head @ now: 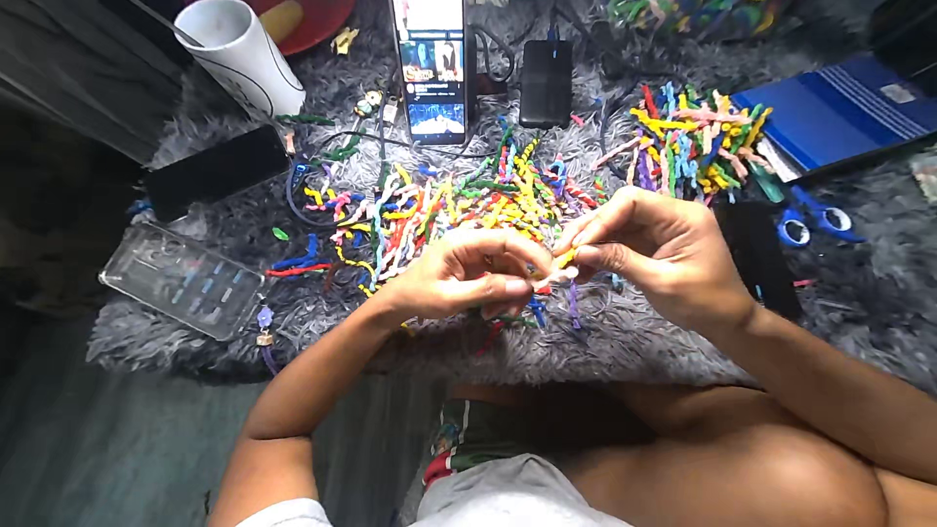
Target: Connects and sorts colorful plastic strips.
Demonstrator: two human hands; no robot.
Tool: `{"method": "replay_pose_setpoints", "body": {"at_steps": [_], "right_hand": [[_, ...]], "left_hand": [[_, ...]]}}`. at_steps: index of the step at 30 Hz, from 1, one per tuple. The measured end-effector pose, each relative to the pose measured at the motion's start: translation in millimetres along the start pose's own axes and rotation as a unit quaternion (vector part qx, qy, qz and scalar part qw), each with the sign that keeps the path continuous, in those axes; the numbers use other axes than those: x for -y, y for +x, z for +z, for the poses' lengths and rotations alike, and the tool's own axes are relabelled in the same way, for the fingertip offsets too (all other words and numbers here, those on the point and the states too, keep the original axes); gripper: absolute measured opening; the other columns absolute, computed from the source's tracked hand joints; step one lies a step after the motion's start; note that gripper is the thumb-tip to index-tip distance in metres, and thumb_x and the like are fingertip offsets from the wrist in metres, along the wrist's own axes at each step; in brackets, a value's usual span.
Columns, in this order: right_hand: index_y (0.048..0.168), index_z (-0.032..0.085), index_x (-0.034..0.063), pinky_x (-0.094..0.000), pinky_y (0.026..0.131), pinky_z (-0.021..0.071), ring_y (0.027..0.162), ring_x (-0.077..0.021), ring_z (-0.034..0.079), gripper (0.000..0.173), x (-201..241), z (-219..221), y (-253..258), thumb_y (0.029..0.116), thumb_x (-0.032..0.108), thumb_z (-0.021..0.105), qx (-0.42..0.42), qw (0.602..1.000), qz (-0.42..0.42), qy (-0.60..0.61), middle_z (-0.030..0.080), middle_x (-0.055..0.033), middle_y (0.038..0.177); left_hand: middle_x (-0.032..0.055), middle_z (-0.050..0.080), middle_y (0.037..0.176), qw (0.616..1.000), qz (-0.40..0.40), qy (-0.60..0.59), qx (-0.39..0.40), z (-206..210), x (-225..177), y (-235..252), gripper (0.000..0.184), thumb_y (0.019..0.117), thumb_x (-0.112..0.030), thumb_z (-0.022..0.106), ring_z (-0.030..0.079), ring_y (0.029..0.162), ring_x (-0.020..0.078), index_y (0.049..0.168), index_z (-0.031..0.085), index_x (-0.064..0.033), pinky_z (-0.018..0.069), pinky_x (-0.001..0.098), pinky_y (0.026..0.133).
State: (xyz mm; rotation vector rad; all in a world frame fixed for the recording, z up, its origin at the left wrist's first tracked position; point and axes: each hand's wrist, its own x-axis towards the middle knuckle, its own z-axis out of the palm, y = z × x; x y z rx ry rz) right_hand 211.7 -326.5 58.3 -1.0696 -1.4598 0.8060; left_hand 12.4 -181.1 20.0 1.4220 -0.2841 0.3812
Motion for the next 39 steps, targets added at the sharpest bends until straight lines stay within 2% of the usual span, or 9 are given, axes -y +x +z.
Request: {"method": "replay_pose_setpoints", "body": {"at_steps": [3, 9, 17, 23, 28, 32, 35, 37, 39], "right_hand": [[0.099, 0.066, 0.0042, -0.0193, 0.082, 0.0614, 0.093, -0.0041, 0.071, 0.005, 1, 2, -2, 0.0945, 0.002, 0.067, 0.023, 0.994, -0.061, -0.090, 0.073, 0.0005, 0.101], [0.090, 0.072, -0.0007, -0.0243, 0.080, 0.0576, 0.094, -0.0166, 0.073, 0.019, 1, 13, -10, 0.1003, 0.002, 0.056, 0.072, 0.912, -0.236, -0.328, 0.076, -0.0132, 0.095], [0.099, 0.071, 0.0035, -0.0398, 0.105, 0.0482, 0.111, -0.0246, 0.071, 0.018, 7, 15, -13, 0.1026, 0.001, 0.053, 0.093, 0.813, -0.293, -0.495, 0.076, -0.0156, 0.111], [0.093, 0.069, -0.0032, -0.0247, 0.092, 0.0573, 0.108, -0.0164, 0.072, 0.018, 5, 5, -8, 0.1021, 0.000, 0.054, 0.051, 0.917, -0.237, -0.315, 0.075, -0.0173, 0.112], [0.103, 0.062, 0.0082, -0.0214, 0.086, 0.0618, 0.097, -0.0050, 0.072, 0.008, 0, -3, -3, 0.0982, 0.001, 0.063, 0.008, 0.996, -0.054, -0.071, 0.074, 0.0025, 0.108], [0.102, 0.061, 0.0085, -0.0200, 0.084, 0.0614, 0.094, -0.0046, 0.072, 0.011, -4, -1, -1, 0.0966, 0.000, 0.064, 0.009, 0.998, -0.030, -0.056, 0.073, 0.0032, 0.103], [0.098, 0.066, 0.0006, -0.0230, 0.088, 0.0613, 0.097, -0.0066, 0.072, 0.003, -4, 3, -4, 0.0972, 0.002, 0.064, 0.043, 0.981, -0.107, -0.154, 0.074, -0.0027, 0.101], [0.095, 0.071, -0.0020, -0.0220, 0.088, 0.0596, 0.095, -0.0082, 0.072, 0.012, -3, 7, -5, 0.0992, 0.004, 0.061, 0.065, 0.960, -0.156, -0.223, 0.075, -0.0078, 0.098], [0.094, 0.072, -0.0018, -0.0211, 0.084, 0.0579, 0.093, -0.0105, 0.072, 0.017, -4, 9, -6, 0.1008, 0.005, 0.058, 0.083, 0.940, -0.190, -0.271, 0.076, -0.0108, 0.095]], "left_hand": [[-0.0046, 0.065, 0.085, 0.995, -0.043, 0.090, 0.012, 2, -3, 1, 0.039, 0.0930, 0.001, 0.064, 0.060, 0.069, -0.0041, 0.128, 0.049, -0.0040, 0.0523, 0.0109, 0.063], [0.0022, 0.064, 0.073, 0.927, 0.014, 0.374, 0.021, 2, 7, 1, 0.019, 0.0963, -0.006, 0.059, 0.055, 0.062, -0.0019, 0.108, 0.067, 0.0070, 0.0473, 0.0139, 0.060], [-0.0032, 0.063, 0.069, 0.968, -0.090, 0.218, -0.080, 5, -1, 1, 0.013, 0.1030, -0.004, 0.052, 0.057, 0.053, -0.0025, 0.104, 0.063, 0.0026, 0.0492, 0.0130, 0.049], [-0.0042, 0.071, 0.080, 0.996, -0.045, -0.036, -0.064, 2, -2, 2, 0.008, 0.1069, -0.009, 0.048, 0.068, 0.062, 0.0021, 0.111, 0.055, -0.0115, 0.0572, 0.0167, 0.055], [-0.0029, 0.072, 0.090, 0.997, 0.003, -0.070, -0.021, 1, -4, 1, 0.022, 0.1034, -0.008, 0.057, 0.067, 0.064, 0.0000, 0.125, 0.058, -0.0124, 0.0550, 0.0137, 0.053], [-0.0026, 0.061, 0.072, 0.995, -0.100, 0.004, 0.029, 4, -10, 2, 0.083, 0.0950, 0.002, 0.060, 0.056, 0.057, -0.0017, 0.164, 0.013, -0.0067, 0.0485, 0.0118, 0.054], [-0.0007, 0.063, 0.071, 0.975, -0.080, 0.205, 0.043, 4, -2, 0, 0.052, 0.0937, 0.000, 0.062, 0.054, 0.059, -0.0032, 0.141, 0.046, 0.0117, 0.0476, 0.0117, 0.056], [-0.0023, 0.063, 0.067, 0.937, -0.043, 0.343, 0.051, 2, 5, -1, 0.014, 0.0922, -0.007, 0.062, 0.054, 0.057, -0.0031, 0.101, 0.070, 0.0022, 0.0447, 0.0143, 0.054], [-0.0020, 0.062, 0.064, 0.894, -0.017, 0.445, 0.058, 2, 7, -1, 0.011, 0.0911, -0.010, 0.063, 0.053, 0.056, 0.0015, 0.087, 0.071, -0.0050, 0.0437, 0.0201, 0.054]]}}
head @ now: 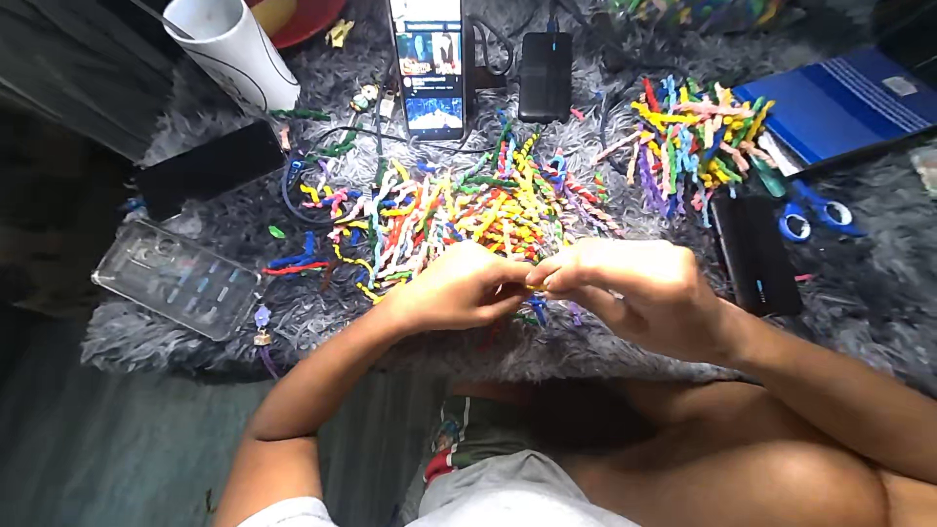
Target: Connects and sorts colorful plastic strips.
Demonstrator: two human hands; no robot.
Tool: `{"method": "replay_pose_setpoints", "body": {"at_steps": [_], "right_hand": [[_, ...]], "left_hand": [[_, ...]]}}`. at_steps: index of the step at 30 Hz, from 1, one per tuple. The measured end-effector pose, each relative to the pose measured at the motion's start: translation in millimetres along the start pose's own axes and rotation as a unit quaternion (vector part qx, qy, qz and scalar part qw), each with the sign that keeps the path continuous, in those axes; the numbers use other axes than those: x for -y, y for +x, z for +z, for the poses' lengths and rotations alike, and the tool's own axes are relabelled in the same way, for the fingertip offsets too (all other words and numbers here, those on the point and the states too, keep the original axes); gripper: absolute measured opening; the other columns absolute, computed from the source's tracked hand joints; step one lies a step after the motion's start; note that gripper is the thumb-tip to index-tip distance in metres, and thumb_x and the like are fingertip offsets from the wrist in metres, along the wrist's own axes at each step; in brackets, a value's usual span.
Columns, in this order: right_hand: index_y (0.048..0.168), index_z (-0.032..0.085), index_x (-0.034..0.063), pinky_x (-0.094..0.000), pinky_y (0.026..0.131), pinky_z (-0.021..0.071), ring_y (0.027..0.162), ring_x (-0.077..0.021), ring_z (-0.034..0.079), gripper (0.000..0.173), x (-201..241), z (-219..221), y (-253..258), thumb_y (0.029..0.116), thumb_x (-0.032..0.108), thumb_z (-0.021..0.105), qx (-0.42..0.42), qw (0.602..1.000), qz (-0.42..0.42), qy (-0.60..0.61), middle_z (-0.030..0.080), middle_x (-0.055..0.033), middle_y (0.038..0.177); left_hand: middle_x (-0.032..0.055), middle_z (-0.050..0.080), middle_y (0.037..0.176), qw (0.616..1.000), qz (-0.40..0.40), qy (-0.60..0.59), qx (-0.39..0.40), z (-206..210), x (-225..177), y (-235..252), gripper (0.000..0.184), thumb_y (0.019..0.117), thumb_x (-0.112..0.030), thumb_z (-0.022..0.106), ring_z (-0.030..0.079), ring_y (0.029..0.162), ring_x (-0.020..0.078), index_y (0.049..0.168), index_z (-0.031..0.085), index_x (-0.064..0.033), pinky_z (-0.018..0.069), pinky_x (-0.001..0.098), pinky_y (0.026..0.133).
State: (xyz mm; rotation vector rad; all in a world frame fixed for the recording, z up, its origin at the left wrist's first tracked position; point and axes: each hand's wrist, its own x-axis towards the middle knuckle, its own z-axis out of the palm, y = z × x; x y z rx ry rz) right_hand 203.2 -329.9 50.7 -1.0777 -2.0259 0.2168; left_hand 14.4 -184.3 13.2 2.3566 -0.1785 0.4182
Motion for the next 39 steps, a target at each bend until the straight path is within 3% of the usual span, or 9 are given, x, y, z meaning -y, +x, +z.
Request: {"method": "replay_pose_setpoints", "body": {"at_steps": [3, 6, 12, 18, 24, 28, 31, 34, 39], "right_hand": [[0.092, 0.072, -0.0013, -0.0233, 0.084, 0.0573, 0.094, -0.0147, 0.072, 0.018, 4, -1, 0, 0.1010, 0.003, 0.057, 0.011, 0.999, -0.035, -0.036, 0.076, -0.0119, 0.095], [0.093, 0.070, -0.0004, -0.0248, 0.086, 0.0569, 0.100, -0.0178, 0.073, 0.016, 11, -8, 1, 0.1013, 0.001, 0.056, 0.005, 0.996, -0.067, -0.062, 0.076, -0.0152, 0.102], [0.094, 0.066, -0.0004, -0.0279, 0.091, 0.0570, 0.107, -0.0200, 0.073, 0.013, 13, -15, -2, 0.1023, -0.001, 0.055, -0.003, 0.990, -0.120, -0.079, 0.076, -0.0181, 0.108], [0.096, 0.067, -0.0013, -0.0246, 0.094, 0.0584, 0.109, -0.0127, 0.071, 0.014, 5, -17, -2, 0.1028, 0.001, 0.055, -0.026, 0.996, -0.053, 0.060, 0.075, -0.0114, 0.110], [0.106, 0.060, 0.0152, -0.0240, 0.075, 0.0651, 0.086, -0.0074, 0.074, 0.012, -6, -25, 4, 0.1004, 0.004, 0.062, -0.130, 0.952, 0.131, 0.242, 0.073, 0.0064, 0.103], [0.106, 0.059, 0.0095, -0.0225, 0.078, 0.0642, 0.089, -0.0058, 0.074, 0.011, -7, -30, 1, 0.0989, 0.002, 0.062, -0.131, 0.970, 0.152, 0.137, 0.073, 0.0047, 0.104], [0.104, 0.066, 0.0028, -0.0216, 0.082, 0.0622, 0.090, -0.0048, 0.072, 0.009, -11, -22, -2, 0.0955, 0.007, 0.066, -0.040, 0.982, 0.182, 0.036, 0.073, -0.0016, 0.102], [0.117, 0.070, 0.0026, -0.0259, 0.090, 0.0568, 0.100, -0.0100, 0.068, 0.027, -14, -14, -2, 0.0957, 0.019, 0.069, 0.001, 0.984, 0.178, -0.005, 0.071, -0.0073, 0.113], [0.111, 0.074, -0.0021, -0.0172, 0.083, 0.0573, 0.094, -0.0038, 0.066, 0.021, 6, -3, 8, 0.0965, 0.012, 0.069, -0.063, 0.990, 0.091, 0.084, 0.069, -0.0067, 0.106]], "left_hand": [[0.0020, 0.067, 0.069, 0.997, 0.018, 0.042, -0.060, 1, -1, -1, 0.016, 0.0888, -0.006, 0.063, 0.056, 0.058, 0.0049, 0.098, 0.075, -0.0009, 0.0449, 0.0234, 0.056], [0.0027, 0.070, 0.082, 0.985, -0.010, -0.120, -0.120, -4, -6, -1, 0.017, 0.0961, 0.001, 0.059, 0.061, 0.067, -0.0038, 0.108, 0.069, 0.0083, 0.0531, 0.0123, 0.065], [-0.0037, 0.076, 0.095, 0.877, -0.008, -0.465, -0.122, -10, -6, 0, 0.013, 0.1008, -0.004, 0.061, 0.074, 0.075, 0.0053, 0.112, 0.065, -0.0088, 0.0635, 0.0218, 0.064], [0.0025, 0.075, 0.085, 0.815, 0.009, -0.572, -0.091, -10, -10, -4, 0.012, 0.1008, -0.014, 0.064, 0.072, 0.064, 0.0058, 0.109, 0.069, -0.0069, 0.0600, 0.0186, 0.055], [0.0025, 0.075, 0.086, 0.876, 0.043, -0.471, 0.096, -14, -6, -5, 0.016, 0.0984, 0.002, 0.058, 0.067, 0.067, -0.0038, 0.101, 0.072, 0.0061, 0.0556, 0.0118, 0.061], [-0.0013, 0.076, 0.096, 0.905, 0.038, -0.423, 0.000, -13, -2, -2, 0.015, 0.1007, -0.003, 0.060, 0.068, 0.075, -0.0052, 0.109, 0.073, 0.0005, 0.0569, 0.0117, 0.066], [-0.0094, 0.071, 0.099, 0.940, 0.027, -0.324, -0.103, -14, 2, -1, 0.012, 0.0995, -0.016, 0.066, 0.060, 0.095, -0.0056, 0.101, 0.078, -0.0119, 0.0484, 0.0133, 0.083], [-0.0058, 0.068, 0.105, 0.953, 0.037, -0.265, -0.142, -12, 4, 1, 0.011, 0.0990, -0.016, 0.066, 0.061, 0.105, 0.0006, 0.095, 0.076, -0.0113, 0.0507, 0.0189, 0.092], [-0.0023, 0.071, 0.088, 0.961, 0.028, -0.244, -0.130, -4, -5, -2, 0.008, 0.0982, -0.006, 0.065, 0.065, 0.078, -0.0036, 0.096, 0.070, -0.0001, 0.0556, 0.0142, 0.072]]}}
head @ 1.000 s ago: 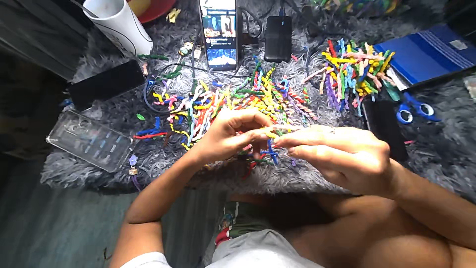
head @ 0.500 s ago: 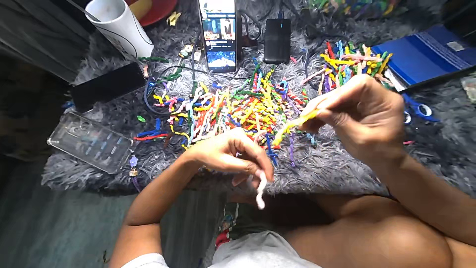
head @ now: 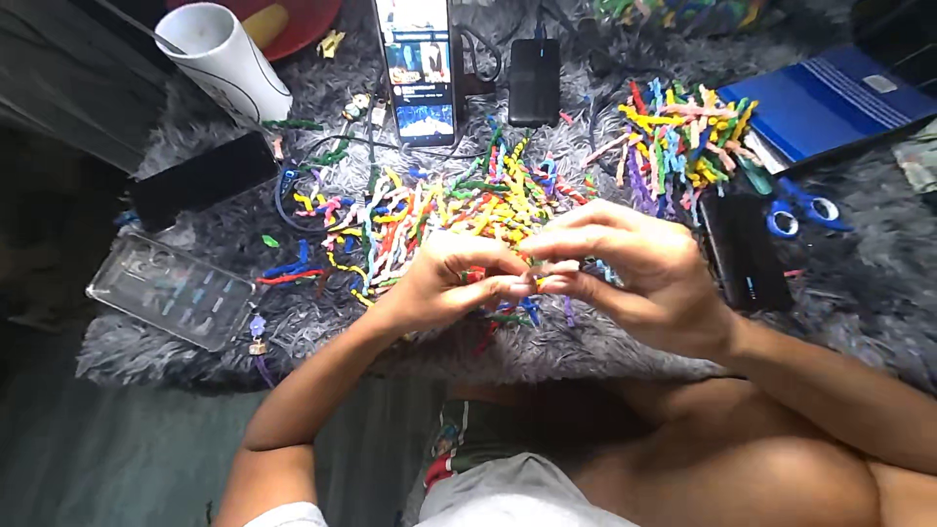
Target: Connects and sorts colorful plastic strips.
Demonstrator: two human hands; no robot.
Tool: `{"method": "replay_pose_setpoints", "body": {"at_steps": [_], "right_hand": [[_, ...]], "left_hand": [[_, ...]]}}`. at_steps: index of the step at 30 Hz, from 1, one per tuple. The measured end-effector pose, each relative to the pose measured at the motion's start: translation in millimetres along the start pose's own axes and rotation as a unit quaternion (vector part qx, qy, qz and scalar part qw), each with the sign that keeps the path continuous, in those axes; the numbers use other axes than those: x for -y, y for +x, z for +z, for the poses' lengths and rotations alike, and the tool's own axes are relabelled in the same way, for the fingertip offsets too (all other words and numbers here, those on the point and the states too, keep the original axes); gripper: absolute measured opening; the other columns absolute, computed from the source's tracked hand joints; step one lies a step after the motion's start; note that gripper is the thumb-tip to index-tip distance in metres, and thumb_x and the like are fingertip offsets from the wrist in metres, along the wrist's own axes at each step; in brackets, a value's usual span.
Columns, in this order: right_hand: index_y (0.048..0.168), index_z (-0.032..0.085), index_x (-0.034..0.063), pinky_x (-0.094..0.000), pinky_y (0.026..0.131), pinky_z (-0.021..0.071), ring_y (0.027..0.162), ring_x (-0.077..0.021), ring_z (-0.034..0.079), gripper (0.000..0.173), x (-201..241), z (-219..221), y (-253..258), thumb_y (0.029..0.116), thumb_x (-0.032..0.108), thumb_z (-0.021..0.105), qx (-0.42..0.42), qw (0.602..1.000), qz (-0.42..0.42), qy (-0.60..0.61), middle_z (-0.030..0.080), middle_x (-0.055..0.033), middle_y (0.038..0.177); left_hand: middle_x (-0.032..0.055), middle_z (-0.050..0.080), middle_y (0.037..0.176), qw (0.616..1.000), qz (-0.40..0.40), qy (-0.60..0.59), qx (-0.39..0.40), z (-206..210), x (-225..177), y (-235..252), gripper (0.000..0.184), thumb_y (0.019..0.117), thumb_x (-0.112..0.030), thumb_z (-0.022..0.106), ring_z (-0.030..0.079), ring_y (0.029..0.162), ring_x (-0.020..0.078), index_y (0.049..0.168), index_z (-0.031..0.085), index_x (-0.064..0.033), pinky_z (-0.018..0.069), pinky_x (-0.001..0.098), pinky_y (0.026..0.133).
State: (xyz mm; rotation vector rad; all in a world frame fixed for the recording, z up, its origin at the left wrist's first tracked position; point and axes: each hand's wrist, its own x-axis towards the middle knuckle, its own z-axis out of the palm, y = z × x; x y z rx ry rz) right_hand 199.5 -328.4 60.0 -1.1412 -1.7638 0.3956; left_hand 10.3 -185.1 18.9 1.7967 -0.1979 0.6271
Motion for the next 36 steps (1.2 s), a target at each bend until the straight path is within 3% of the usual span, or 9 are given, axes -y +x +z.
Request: {"method": "replay_pose_setpoints", "body": {"at_steps": [5, 9, 12, 17, 26, 30, 33, 34, 36], "right_hand": [[0.101, 0.073, -0.0021, -0.0186, 0.081, 0.0590, 0.094, -0.0047, 0.068, 0.014, 6, 9, -2, 0.0997, 0.004, 0.061, 0.008, 0.991, 0.011, 0.130, 0.071, -0.0054, 0.105], [0.102, 0.071, 0.0059, -0.0175, 0.071, 0.0584, 0.080, -0.0021, 0.069, 0.018, 12, 11, -5, 0.1056, 0.011, 0.054, 0.027, 0.923, 0.096, 0.372, 0.074, 0.0015, 0.092], [0.098, 0.072, 0.0048, -0.0155, 0.070, 0.0563, 0.078, -0.0005, 0.067, 0.019, 20, 14, -5, 0.1052, 0.014, 0.056, 0.026, 0.894, 0.114, 0.433, 0.072, 0.0025, 0.086], [0.096, 0.072, 0.0035, -0.0143, 0.074, 0.0538, 0.081, 0.0017, 0.065, 0.020, 29, 16, -5, 0.1045, 0.014, 0.057, 0.018, 0.894, 0.114, 0.433, 0.071, 0.0043, 0.084], [0.100, 0.072, 0.0033, -0.0142, 0.075, 0.0544, 0.083, 0.0010, 0.066, 0.019, 30, 13, -5, 0.1050, 0.013, 0.057, 0.031, 0.881, 0.101, 0.460, 0.072, 0.0029, 0.087], [0.100, 0.071, 0.0149, -0.0097, 0.063, 0.0485, 0.072, 0.0060, 0.060, 0.021, 27, -17, 1, 0.1064, 0.024, 0.054, -0.017, 0.922, 0.043, 0.385, 0.071, 0.0097, 0.089], [0.102, 0.067, 0.0155, -0.0117, 0.060, 0.0554, 0.070, 0.0028, 0.066, 0.014, 29, -28, 3, 0.1064, 0.020, 0.055, -0.053, 0.957, 0.025, 0.285, 0.073, 0.0084, 0.090], [0.102, 0.068, 0.0121, -0.0128, 0.061, 0.0568, 0.071, 0.0021, 0.067, 0.014, 27, -20, 1, 0.1062, 0.017, 0.055, -0.023, 0.958, 0.048, 0.281, 0.073, 0.0069, 0.090], [0.102, 0.069, 0.0041, -0.0143, 0.067, 0.0567, 0.076, 0.0013, 0.066, 0.017, 20, -6, 0, 0.1055, 0.010, 0.053, 0.047, 0.958, 0.073, 0.274, 0.073, 0.0032, 0.090]], "left_hand": [[-0.0012, 0.067, 0.087, 0.999, 0.023, 0.010, 0.026, 5, 0, -2, 0.012, 0.1004, -0.009, 0.061, 0.063, 0.083, -0.0037, 0.093, 0.065, -0.0006, 0.0539, 0.0142, 0.076], [-0.0019, 0.056, 0.077, 0.995, 0.048, 0.014, 0.084, 7, -11, 2, 0.032, 0.1081, -0.022, 0.049, 0.054, 0.080, -0.0073, 0.083, 0.056, -0.0027, 0.0445, 0.0092, 0.073], [-0.0023, 0.057, 0.078, 0.983, 0.035, -0.104, 0.146, 7, -13, 5, 0.034, 0.1090, -0.020, 0.047, 0.053, 0.081, -0.0091, 0.083, 0.057, -0.0006, 0.0414, 0.0081, 0.072], [-0.0058, 0.054, 0.077, 0.956, -0.006, -0.227, 0.185, 10, -11, 2, 0.032, 0.1074, -0.015, 0.046, 0.049, 0.079, -0.0108, 0.080, 0.055, -0.0018, 0.0381, 0.0076, 0.068], [-0.0062, 0.050, 0.073, 0.946, 0.001, -0.257, 0.197, 11, -13, 2, 0.030, 0.1061, -0.012, 0.047, 0.045, 0.073, -0.0116, 0.079, 0.054, -0.0011, 0.0347, 0.0068, 0.065], [-0.0054, 0.054, 0.072, 0.922, -0.035, -0.297, 0.245, 10, -9, -6, 0.032, 0.1058, -0.015, 0.048, 0.049, 0.072, -0.0090, 0.077, 0.056, -0.0013, 0.0386, 0.0115, 0.067], [-0.0101, 0.057, 0.075, 0.957, -0.063, -0.238, 0.150, 12, -11, -1, 0.034, 0.1087, -0.025, 0.048, 0.051, 0.075, -0.0103, 0.081, 0.059, -0.0075, 0.0402, 0.0095, 0.068], [-0.0105, 0.059, 0.079, 0.971, -0.059, -0.211, 0.099, 12, -11, 1, 0.031, 0.1084, -0.026, 0.050, 0.052, 0.075, -0.0103, 0.086, 0.061, -0.0089, 0.0415, 0.0083, 0.067], [-0.0087, 0.063, 0.097, 0.989, -0.039, -0.136, 0.052, 9, -10, 4, 0.023, 0.1059, -0.031, 0.056, 0.058, 0.090, -0.0066, 0.106, 0.062, -0.0090, 0.0490, 0.0121, 0.078]]}}
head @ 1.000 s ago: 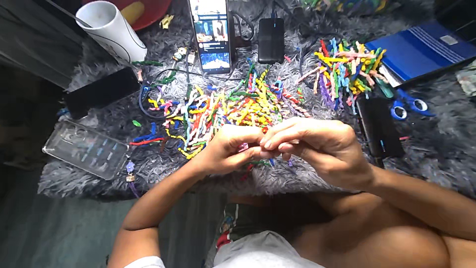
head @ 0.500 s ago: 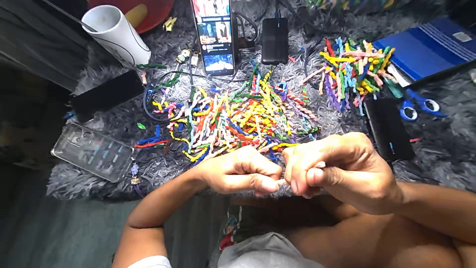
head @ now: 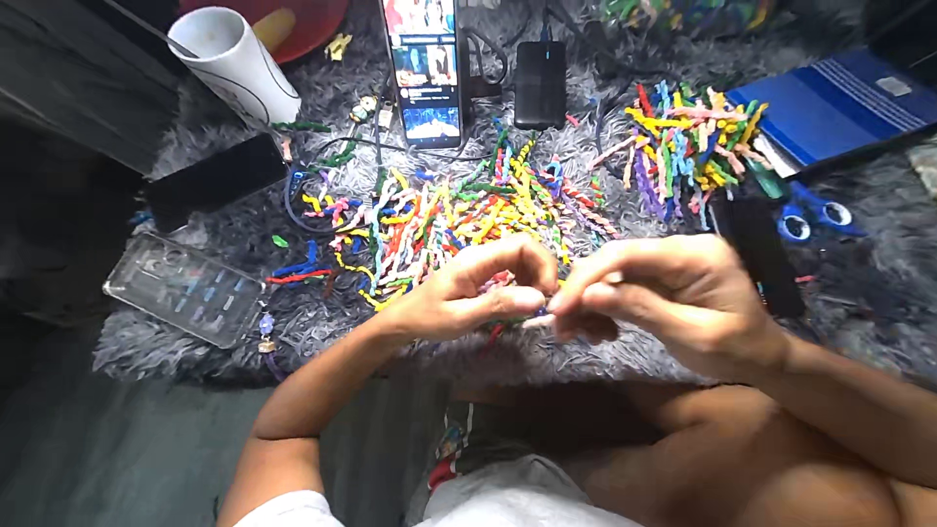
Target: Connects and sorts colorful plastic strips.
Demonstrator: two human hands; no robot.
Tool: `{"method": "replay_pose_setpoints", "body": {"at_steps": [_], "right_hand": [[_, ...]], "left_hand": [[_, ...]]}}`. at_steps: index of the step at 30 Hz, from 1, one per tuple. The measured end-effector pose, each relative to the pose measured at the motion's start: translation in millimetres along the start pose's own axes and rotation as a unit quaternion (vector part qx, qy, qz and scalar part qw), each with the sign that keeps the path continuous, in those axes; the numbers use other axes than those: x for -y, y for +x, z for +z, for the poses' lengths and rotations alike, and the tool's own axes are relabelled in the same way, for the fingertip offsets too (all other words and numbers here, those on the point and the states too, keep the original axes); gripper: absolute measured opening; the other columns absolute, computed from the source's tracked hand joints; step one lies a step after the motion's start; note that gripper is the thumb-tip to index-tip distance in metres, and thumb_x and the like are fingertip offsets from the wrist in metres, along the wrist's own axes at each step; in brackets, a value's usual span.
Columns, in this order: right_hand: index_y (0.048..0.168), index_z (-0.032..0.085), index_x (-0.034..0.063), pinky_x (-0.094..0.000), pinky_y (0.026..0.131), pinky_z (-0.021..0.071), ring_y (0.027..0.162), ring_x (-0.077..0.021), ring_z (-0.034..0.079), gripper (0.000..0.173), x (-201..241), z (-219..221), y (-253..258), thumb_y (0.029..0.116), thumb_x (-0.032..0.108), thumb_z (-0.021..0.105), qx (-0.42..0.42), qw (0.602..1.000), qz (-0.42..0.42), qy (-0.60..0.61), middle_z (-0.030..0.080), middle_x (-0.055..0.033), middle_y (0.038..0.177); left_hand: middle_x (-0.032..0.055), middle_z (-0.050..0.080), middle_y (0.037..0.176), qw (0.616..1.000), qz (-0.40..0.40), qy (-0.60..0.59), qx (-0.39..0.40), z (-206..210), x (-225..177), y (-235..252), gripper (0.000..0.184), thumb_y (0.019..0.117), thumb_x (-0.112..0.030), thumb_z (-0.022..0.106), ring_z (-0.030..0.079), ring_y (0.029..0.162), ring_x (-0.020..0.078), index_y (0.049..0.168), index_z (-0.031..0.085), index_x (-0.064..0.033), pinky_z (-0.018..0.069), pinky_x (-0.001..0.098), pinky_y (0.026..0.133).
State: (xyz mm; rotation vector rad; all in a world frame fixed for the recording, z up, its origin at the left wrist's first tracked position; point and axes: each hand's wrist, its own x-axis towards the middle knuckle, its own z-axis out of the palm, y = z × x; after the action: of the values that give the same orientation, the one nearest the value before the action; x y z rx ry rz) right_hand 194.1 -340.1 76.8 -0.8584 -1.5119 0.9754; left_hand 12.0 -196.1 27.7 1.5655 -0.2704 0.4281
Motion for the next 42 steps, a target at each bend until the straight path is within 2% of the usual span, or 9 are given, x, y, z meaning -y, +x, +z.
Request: {"method": "replay_pose_setpoints", "body": {"at_steps": [4, 11, 17, 20, 23, 27, 31, 38, 42], "right_hand": [[0.100, 0.072, -0.0007, -0.0170, 0.076, 0.0583, 0.084, -0.0003, 0.066, 0.016, -9, 1, 3, 0.1019, 0.007, 0.057, 0.038, 0.994, -0.026, -0.094, 0.071, 0.0007, 0.094], [0.102, 0.077, -0.0006, -0.0158, 0.086, 0.0566, 0.098, -0.0050, 0.066, 0.014, -12, 3, 3, 0.0981, 0.004, 0.065, 0.000, 0.948, -0.137, -0.289, 0.068, -0.0089, 0.105], [0.100, 0.077, -0.0013, -0.0186, 0.075, 0.0547, 0.087, -0.0115, 0.070, 0.016, -15, -1, -2, 0.0995, 0.006, 0.062, -0.010, 0.878, -0.182, -0.443, 0.073, -0.0130, 0.093], [0.091, 0.069, 0.0041, -0.0129, 0.063, 0.0511, 0.069, 0.0012, 0.060, 0.023, -10, -5, -1, 0.1023, 0.021, 0.058, -0.007, 0.925, -0.059, -0.376, 0.065, 0.0012, 0.078], [0.085, 0.067, 0.0088, -0.0135, 0.054, 0.0544, 0.058, 0.0026, 0.062, 0.040, -12, -13, 0, 0.1109, 0.025, 0.040, 0.072, 0.978, 0.158, -0.117, 0.064, 0.0078, 0.067], [0.081, 0.061, 0.0108, -0.0116, 0.049, 0.0494, 0.053, 0.0027, 0.057, 0.044, -23, -13, 3, 0.1124, 0.024, 0.033, 0.122, 0.943, 0.277, 0.139, 0.058, 0.0082, 0.064], [0.071, 0.060, 0.0125, -0.0108, 0.041, 0.0422, 0.045, 0.0051, 0.050, 0.039, -27, -9, 4, 0.1076, 0.017, 0.049, 0.139, 0.930, 0.304, 0.155, 0.055, 0.0102, 0.056], [0.078, 0.062, 0.0123, -0.0099, 0.043, 0.0440, 0.046, 0.0050, 0.053, 0.043, -35, -1, -1, 0.1113, 0.022, 0.037, 0.113, 0.911, 0.331, 0.219, 0.058, 0.0096, 0.059], [0.062, 0.055, 0.0156, -0.0084, 0.041, 0.0240, 0.043, 0.0105, 0.033, 0.042, -32, 2, -1, 0.1026, 0.010, 0.045, 0.047, 0.959, 0.249, 0.129, 0.040, 0.0155, 0.050]], "left_hand": [[-0.0097, 0.065, 0.111, 0.999, -0.011, -0.036, 0.005, -4, 2, 1, 0.029, 0.1014, -0.027, 0.064, 0.063, 0.102, -0.0027, 0.124, 0.056, -0.0118, 0.0544, 0.0167, 0.087], [-0.0048, 0.072, 0.090, 0.995, -0.051, -0.081, -0.007, -5, 1, -9, 0.035, 0.0982, -0.008, 0.066, 0.070, 0.076, 0.0012, 0.131, 0.054, -0.0099, 0.0610, 0.0185, 0.068], [0.0040, 0.067, 0.083, 0.958, 0.082, 0.272, -0.019, -5, 6, -5, 0.014, 0.1000, -0.008, 0.059, 0.062, 0.077, -0.0014, 0.102, 0.067, 0.0042, 0.0523, 0.0141, 0.074], [0.0084, 0.067, 0.075, 0.876, 0.185, 0.439, -0.075, -3, 10, -6, 0.015, 0.0991, -0.007, 0.061, 0.062, 0.072, 0.0108, 0.099, 0.074, 0.0003, 0.0497, 0.0243, 0.071], [0.0092, 0.069, 0.075, 0.778, 0.252, 0.570, -0.081, -3, 15, -11, 0.013, 0.0980, -0.007, 0.063, 0.064, 0.070, 0.0171, 0.102, 0.074, -0.0011, 0.0518, 0.0317, 0.076], [0.0102, 0.072, 0.082, 0.712, 0.288, 0.638, -0.061, -4, 16, -15, 0.012, 0.0993, -0.006, 0.062, 0.066, 0.075, 0.0192, 0.105, 0.071, -0.0011, 0.0523, 0.0330, 0.080], [0.0105, 0.073, 0.084, 0.697, 0.289, 0.654, -0.046, -3, 14, -17, 0.013, 0.0991, -0.007, 0.062, 0.067, 0.076, 0.0195, 0.105, 0.072, -0.0007, 0.0519, 0.0333, 0.084], [0.0103, 0.072, 0.080, 0.681, 0.283, 0.675, -0.040, -6, 15, -17, 0.014, 0.0975, -0.005, 0.061, 0.066, 0.072, 0.0196, 0.105, 0.071, 0.0003, 0.0527, 0.0322, 0.078], [0.0087, 0.066, 0.071, 0.743, 0.251, 0.617, -0.059, -2, 13, -12, 0.014, 0.0992, -0.007, 0.059, 0.061, 0.065, 0.0177, 0.103, 0.071, -0.0006, 0.0490, 0.0308, 0.073]]}}
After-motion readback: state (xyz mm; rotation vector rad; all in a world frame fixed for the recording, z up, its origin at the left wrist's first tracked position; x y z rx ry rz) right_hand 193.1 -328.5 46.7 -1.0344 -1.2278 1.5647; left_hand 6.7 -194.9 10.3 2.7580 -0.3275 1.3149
